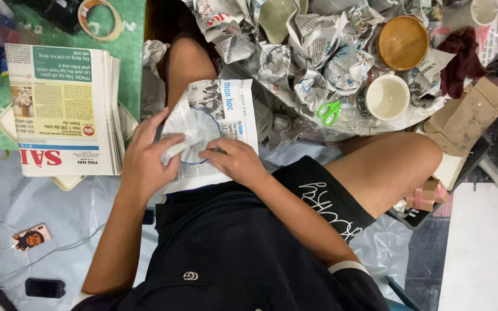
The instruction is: The person cuts newspaper pages with scissors and wraps various ceramic dishes, including bowls and cups, in the cut newspaper. The wrapped items are placed into a pile on the table.
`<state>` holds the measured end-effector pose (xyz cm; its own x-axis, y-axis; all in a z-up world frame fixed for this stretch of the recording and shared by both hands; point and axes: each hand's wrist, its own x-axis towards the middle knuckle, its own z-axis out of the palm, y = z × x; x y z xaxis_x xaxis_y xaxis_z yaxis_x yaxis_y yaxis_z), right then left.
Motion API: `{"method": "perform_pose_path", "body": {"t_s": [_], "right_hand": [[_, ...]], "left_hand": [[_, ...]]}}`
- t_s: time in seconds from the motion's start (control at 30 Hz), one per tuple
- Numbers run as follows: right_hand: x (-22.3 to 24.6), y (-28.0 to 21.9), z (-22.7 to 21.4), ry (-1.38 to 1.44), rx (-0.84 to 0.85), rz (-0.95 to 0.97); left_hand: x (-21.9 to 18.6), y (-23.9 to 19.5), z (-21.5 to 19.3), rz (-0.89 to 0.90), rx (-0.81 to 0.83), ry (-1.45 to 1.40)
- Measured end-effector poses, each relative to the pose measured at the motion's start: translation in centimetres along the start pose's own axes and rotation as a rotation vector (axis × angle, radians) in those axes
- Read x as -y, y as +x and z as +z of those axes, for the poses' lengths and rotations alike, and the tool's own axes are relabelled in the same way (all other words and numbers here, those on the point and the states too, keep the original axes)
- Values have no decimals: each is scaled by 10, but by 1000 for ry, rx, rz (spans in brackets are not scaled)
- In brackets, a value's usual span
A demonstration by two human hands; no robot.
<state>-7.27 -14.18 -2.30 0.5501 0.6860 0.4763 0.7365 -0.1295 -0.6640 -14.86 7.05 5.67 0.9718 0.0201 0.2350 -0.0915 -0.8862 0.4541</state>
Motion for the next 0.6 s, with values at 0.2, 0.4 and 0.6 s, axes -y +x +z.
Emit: {"method": "perform_pose_path", "body": {"t_s": [0.2,0.4,0.6], "right_hand": [[-25,-16,-2,213,-212,285],[-111,-28,19,518,-378,808],[-117,-20,9,785,-179,1048]], "left_hand": [[7,-3,17,-66,-10,-55],[5,-2,23,-138,8,-58],[3,1,28,-210,-10,-51]]}}
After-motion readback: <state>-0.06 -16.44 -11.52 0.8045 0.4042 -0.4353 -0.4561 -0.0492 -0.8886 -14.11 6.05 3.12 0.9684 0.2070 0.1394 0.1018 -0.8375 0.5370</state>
